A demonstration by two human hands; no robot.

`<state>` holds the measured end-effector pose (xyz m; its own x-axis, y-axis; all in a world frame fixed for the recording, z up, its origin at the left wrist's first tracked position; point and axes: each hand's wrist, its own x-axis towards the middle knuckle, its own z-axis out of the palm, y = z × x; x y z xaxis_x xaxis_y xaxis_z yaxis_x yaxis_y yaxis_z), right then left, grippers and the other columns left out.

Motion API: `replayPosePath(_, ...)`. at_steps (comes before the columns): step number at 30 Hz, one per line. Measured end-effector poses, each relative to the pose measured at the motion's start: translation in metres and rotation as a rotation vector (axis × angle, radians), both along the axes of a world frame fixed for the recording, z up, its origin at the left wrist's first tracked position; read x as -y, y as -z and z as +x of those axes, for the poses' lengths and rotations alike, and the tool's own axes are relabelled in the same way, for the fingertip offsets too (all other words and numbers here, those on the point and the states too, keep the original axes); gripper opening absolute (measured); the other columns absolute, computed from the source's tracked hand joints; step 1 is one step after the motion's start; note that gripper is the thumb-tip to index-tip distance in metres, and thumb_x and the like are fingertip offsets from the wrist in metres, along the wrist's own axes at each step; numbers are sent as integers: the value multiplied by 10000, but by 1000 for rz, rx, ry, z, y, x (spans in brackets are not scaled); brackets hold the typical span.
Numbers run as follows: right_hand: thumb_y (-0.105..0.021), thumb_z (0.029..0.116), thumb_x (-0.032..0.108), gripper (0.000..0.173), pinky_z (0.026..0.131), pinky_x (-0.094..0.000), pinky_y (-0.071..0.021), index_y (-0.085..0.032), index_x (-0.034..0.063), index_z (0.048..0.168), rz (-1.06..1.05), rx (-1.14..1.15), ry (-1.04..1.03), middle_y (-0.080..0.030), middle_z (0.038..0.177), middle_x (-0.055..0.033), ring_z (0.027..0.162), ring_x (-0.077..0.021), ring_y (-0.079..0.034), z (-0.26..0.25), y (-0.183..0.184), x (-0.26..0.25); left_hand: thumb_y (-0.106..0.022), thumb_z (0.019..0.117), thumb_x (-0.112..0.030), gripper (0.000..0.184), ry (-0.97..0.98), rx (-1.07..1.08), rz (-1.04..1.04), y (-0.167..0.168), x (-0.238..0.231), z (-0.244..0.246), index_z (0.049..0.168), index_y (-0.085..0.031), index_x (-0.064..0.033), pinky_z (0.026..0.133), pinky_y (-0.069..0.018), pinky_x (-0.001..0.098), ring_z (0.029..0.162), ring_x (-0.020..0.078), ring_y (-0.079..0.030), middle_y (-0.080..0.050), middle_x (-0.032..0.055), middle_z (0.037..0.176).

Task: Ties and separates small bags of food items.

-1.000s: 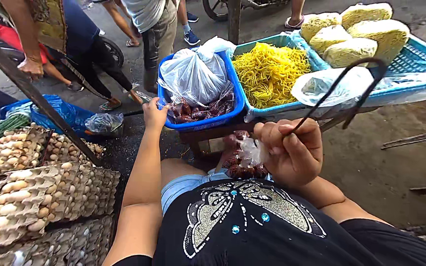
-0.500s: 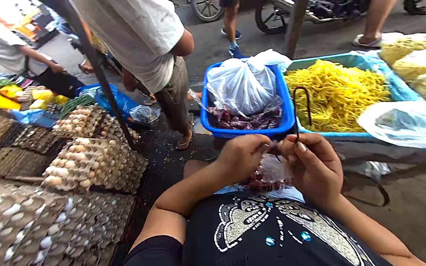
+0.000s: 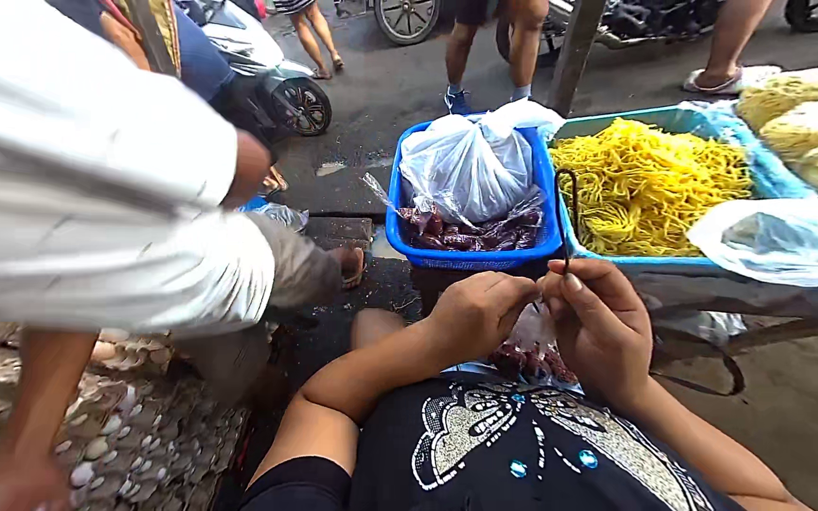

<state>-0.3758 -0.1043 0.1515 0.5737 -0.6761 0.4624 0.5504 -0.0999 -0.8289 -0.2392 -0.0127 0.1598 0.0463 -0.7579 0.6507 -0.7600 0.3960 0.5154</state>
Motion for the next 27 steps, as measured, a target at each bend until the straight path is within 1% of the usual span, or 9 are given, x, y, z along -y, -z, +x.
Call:
replayPosePath(6,-481,1054,110,211,656,-148,-504,-668,145,1146,72,-30,58,-641,830,118,694,13,-578,0,0,1,-600,934,25,149,14,309,-115,6,2,-2,959,-747,20,716,-582,347,774,267,-705,-712,163,825)
replayPosePath(11,-423,1052,66,246,608,-150,-485,-654,118,1116,224,-39,87,-600,738,104,622,-2,-547,3,-5,-1,-588,952,2,145,134,467,-107,2,-3,-8,930,-732,-1,617,-553,371,708,279,-680,-682,148,771)
replayPosePath(14,-417,1054,72,243,602,-151,-482,-646,125,1115,225,-6,72,-591,726,102,613,-5,-541,5,-7,0,-597,950,-6,134,146,305,-95,11,-3,-9,938,-729,17,648,-565,356,733,265,-695,-705,155,801)
replayPosePath(16,-455,1055,91,225,645,-149,-498,-658,149,1130,141,26,45,-622,785,112,666,6,-565,3,-8,1,-611,976,-39,145,133,-63,41,13,-6,-8,989,-688,83,741,-599,322,786,196,-721,-727,153,851)
replayPosePath(18,-513,1062,156,200,702,-140,-508,-679,194,1165,11,50,4,-660,891,124,744,24,-589,1,-9,5,-555,1041,-121,241,196,-466,225,11,-7,-2,1105,-562,111,716,-588,271,777,100,-693,-706,120,909)
replayPosePath(19,-521,1066,188,200,715,-130,-505,-682,216,1182,-61,48,-24,-670,942,133,771,37,-591,1,-10,6,-531,1057,-156,270,237,-568,277,13,-6,0,1131,-549,102,700,-581,262,770,73,-677,-696,101,928)
replayPosePath(22,-528,1075,238,210,774,-123,-523,-686,247,1214,-231,-11,-133,-687,1059,156,857,62,-617,1,-10,5,-520,1062,-136,285,321,-562,240,22,-3,0,1085,-615,131,696,-537,204,745,28,-605,-647,98,898)
replayPosePath(24,-518,1080,234,207,778,-126,-523,-683,233,1207,-289,-50,-184,-670,1053,148,867,57,-613,2,-11,5,-509,1043,-59,234,312,-532,140,27,-3,-1,1003,-632,137,693,-526,188,731,29,-598,-639,109,849)
replayPosePath(27,-530,1074,238,201,797,-139,-537,-678,194,1203,-348,-126,-148,-678,1043,125,889,41,-628,3,-17,8,-512,1051,-72,255,275,-487,40,30,-3,2,930,-631,120,673,-512,188,696,42,-581,-614,106,781)
